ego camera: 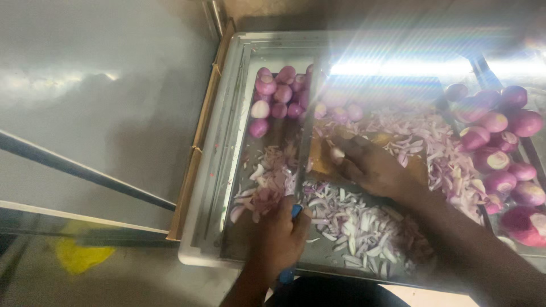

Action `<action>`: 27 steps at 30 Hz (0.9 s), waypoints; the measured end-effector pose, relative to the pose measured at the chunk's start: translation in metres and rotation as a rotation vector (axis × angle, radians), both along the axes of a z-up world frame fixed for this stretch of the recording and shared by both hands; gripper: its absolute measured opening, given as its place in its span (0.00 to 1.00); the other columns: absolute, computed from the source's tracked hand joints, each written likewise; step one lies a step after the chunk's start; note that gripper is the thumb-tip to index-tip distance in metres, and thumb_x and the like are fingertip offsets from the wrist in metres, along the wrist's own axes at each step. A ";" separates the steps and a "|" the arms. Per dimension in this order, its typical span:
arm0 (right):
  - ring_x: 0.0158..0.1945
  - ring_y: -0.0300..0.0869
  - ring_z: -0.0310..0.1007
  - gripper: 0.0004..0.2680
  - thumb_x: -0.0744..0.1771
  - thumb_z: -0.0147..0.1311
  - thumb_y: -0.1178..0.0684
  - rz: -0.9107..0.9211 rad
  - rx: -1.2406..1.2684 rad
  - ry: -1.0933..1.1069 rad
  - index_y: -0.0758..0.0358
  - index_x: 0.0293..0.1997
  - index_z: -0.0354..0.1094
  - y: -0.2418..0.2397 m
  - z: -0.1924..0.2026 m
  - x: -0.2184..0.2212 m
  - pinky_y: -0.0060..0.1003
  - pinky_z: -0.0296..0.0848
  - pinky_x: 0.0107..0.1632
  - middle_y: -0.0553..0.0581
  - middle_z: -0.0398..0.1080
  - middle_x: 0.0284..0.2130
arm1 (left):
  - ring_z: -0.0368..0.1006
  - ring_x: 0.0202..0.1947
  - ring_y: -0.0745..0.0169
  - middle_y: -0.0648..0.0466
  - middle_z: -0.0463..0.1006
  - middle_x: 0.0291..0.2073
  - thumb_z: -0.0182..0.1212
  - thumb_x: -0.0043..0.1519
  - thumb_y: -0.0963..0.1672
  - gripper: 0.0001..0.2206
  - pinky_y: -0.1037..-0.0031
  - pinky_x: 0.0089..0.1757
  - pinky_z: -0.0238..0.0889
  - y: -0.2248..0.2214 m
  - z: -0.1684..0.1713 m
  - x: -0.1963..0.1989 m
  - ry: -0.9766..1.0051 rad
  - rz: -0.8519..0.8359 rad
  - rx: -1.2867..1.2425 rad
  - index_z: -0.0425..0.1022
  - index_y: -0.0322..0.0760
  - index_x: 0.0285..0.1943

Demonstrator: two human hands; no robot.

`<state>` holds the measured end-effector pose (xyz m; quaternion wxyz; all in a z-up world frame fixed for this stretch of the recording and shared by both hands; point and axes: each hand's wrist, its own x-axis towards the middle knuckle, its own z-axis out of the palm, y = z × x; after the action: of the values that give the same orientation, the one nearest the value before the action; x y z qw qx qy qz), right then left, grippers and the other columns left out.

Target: The person chops onions on a wooden board using a knife.

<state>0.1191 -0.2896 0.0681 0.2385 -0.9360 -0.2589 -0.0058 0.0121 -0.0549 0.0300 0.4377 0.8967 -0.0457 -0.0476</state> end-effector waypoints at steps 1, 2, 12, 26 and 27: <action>0.53 0.61 0.71 0.22 0.68 0.48 0.45 0.043 0.029 -0.025 0.60 0.71 0.57 -0.002 0.000 0.000 0.54 0.70 0.54 0.73 0.68 0.52 | 0.79 0.31 0.43 0.42 0.80 0.29 0.58 0.65 0.49 0.14 0.54 0.35 0.70 -0.004 0.002 0.001 -0.076 -0.013 0.047 0.72 0.32 0.48; 0.53 0.60 0.71 0.21 0.69 0.47 0.45 0.000 0.039 0.044 0.58 0.70 0.58 -0.002 -0.001 -0.002 0.54 0.71 0.54 0.71 0.68 0.52 | 0.79 0.32 0.41 0.42 0.80 0.30 0.58 0.65 0.48 0.13 0.53 0.35 0.70 -0.007 0.004 0.002 -0.152 -0.025 0.094 0.72 0.32 0.47; 0.51 0.52 0.76 0.19 0.66 0.58 0.46 -0.199 0.155 0.091 0.57 0.62 0.64 0.012 -0.002 -0.007 0.49 0.75 0.53 0.64 0.74 0.48 | 0.79 0.31 0.42 0.43 0.80 0.35 0.57 0.60 0.43 0.11 0.51 0.30 0.71 0.001 0.027 0.032 -0.273 0.118 0.785 0.72 0.39 0.51; 0.52 0.47 0.79 0.15 0.65 0.63 0.52 -0.090 0.350 -0.064 0.63 0.56 0.70 0.006 -0.024 0.001 0.38 0.80 0.51 0.63 0.74 0.52 | 0.79 0.36 0.40 0.36 0.80 0.43 0.55 0.63 0.44 0.33 0.53 0.38 0.72 -0.007 0.046 0.029 -0.075 -0.063 0.355 0.47 0.32 0.77; 0.52 0.48 0.79 0.15 0.65 0.63 0.52 -0.059 0.357 -0.114 0.64 0.56 0.70 0.005 -0.025 0.001 0.38 0.80 0.51 0.63 0.74 0.52 | 0.79 0.34 0.40 0.36 0.79 0.43 0.56 0.62 0.42 0.35 0.52 0.37 0.72 -0.011 0.053 0.033 -0.070 -0.096 0.491 0.45 0.32 0.78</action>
<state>0.1202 -0.2847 0.0430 0.3854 -0.8842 -0.2392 -0.1118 0.0448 -0.0657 0.0830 0.2022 0.9740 -0.0903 -0.0470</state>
